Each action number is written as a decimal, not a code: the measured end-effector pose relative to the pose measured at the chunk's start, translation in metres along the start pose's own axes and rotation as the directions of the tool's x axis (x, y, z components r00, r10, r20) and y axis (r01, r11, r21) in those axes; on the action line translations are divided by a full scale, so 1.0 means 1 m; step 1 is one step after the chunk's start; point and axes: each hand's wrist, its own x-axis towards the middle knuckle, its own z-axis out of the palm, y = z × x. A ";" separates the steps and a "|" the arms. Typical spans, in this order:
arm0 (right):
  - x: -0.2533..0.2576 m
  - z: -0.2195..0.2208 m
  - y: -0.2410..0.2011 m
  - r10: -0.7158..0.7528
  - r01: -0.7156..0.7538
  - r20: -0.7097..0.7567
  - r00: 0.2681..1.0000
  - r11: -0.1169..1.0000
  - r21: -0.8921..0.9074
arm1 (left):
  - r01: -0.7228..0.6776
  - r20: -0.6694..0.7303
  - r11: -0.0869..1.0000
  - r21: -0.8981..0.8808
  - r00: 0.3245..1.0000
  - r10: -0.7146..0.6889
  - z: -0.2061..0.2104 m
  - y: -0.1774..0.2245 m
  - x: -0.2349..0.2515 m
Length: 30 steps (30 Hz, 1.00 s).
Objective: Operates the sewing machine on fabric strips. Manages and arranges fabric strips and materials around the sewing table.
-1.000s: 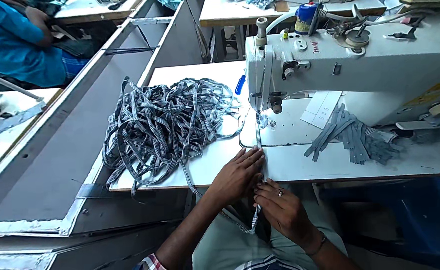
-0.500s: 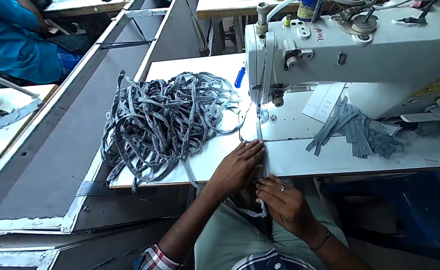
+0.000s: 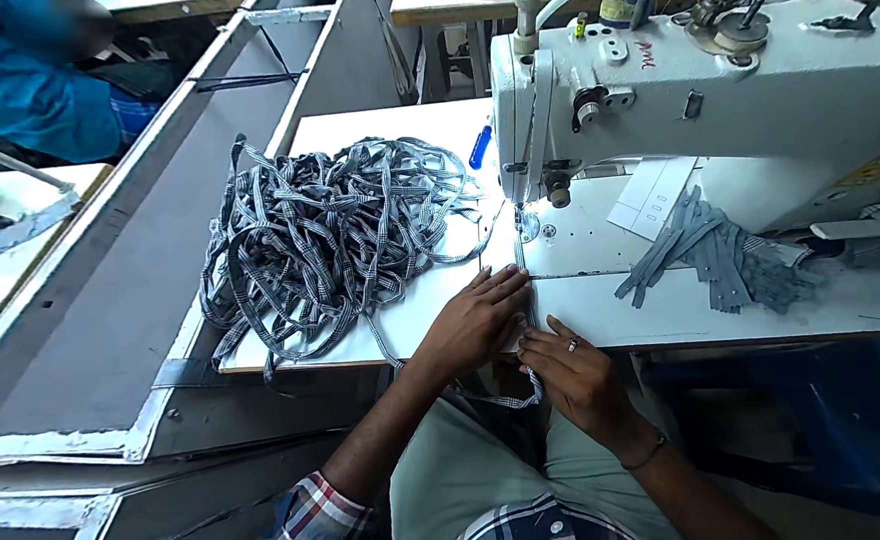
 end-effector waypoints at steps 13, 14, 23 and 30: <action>0.029 0.001 0.024 0.021 -0.020 0.050 0.999 1.000 -0.013 | -0.013 -0.028 0.998 0.057 1.000 0.015 0.003 -0.031 0.023; 0.031 0.001 0.026 0.024 -0.024 0.055 0.998 1.000 -0.015 | -0.011 -0.026 0.998 0.062 1.000 0.013 0.002 -0.033 0.026; 0.054 0.005 0.042 0.041 -0.038 0.068 0.997 0.999 -0.033 | 0.027 -0.041 0.997 0.077 0.999 -0.024 -0.004 -0.045 0.036; 0.059 0.000 0.045 0.083 -0.086 0.057 0.995 0.995 0.060 | 0.265 -0.333 0.938 -0.224 0.884 -0.329 0.010 0.071 -0.050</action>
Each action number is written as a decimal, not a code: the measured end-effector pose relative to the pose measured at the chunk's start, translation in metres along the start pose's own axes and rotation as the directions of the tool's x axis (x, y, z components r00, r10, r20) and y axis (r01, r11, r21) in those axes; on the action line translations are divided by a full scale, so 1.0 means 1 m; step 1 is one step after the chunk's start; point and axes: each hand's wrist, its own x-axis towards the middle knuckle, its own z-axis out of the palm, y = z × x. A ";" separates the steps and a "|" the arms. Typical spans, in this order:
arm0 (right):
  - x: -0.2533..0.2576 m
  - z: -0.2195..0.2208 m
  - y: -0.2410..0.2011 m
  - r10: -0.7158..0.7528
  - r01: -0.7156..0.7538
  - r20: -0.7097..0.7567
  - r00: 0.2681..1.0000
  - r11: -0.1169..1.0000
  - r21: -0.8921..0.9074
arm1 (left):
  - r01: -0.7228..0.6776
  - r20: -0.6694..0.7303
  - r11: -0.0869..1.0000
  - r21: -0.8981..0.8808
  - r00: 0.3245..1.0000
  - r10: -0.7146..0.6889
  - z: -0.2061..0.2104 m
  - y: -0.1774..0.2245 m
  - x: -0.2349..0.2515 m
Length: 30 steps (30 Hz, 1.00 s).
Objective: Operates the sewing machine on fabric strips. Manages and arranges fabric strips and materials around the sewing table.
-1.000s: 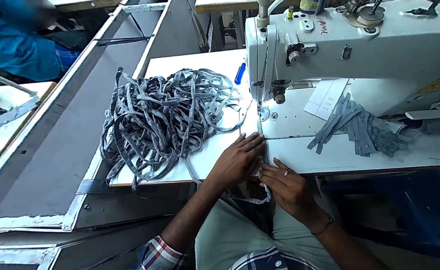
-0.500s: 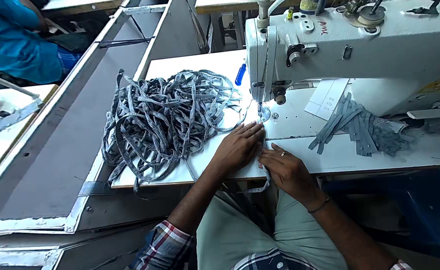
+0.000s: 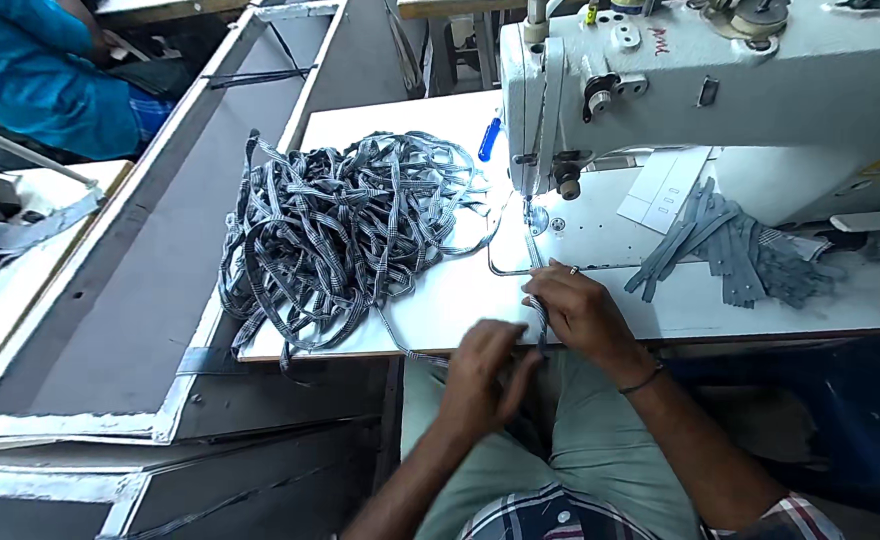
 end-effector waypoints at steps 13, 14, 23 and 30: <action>0.008 -0.003 -0.003 -0.145 0.149 0.095 0.985 0.989 -0.028 | 0.142 0.223 0.892 0.429 0.940 -0.257 -0.124 -0.043 -0.115; 0.008 0.001 -0.003 -0.158 0.161 0.091 0.983 0.986 -0.035 | 0.154 0.244 0.902 0.403 0.932 -0.269 -0.144 -0.038 -0.122; 0.021 0.011 -0.006 -0.187 0.194 0.138 0.973 0.980 -0.043 | 0.235 -0.158 0.881 0.411 0.970 -0.185 -0.174 -0.044 -0.091; 0.002 0.015 -0.032 -0.326 0.370 0.335 0.884 0.926 -0.074 | 0.359 0.045 0.726 0.586 0.881 -0.472 -0.159 -0.131 0.035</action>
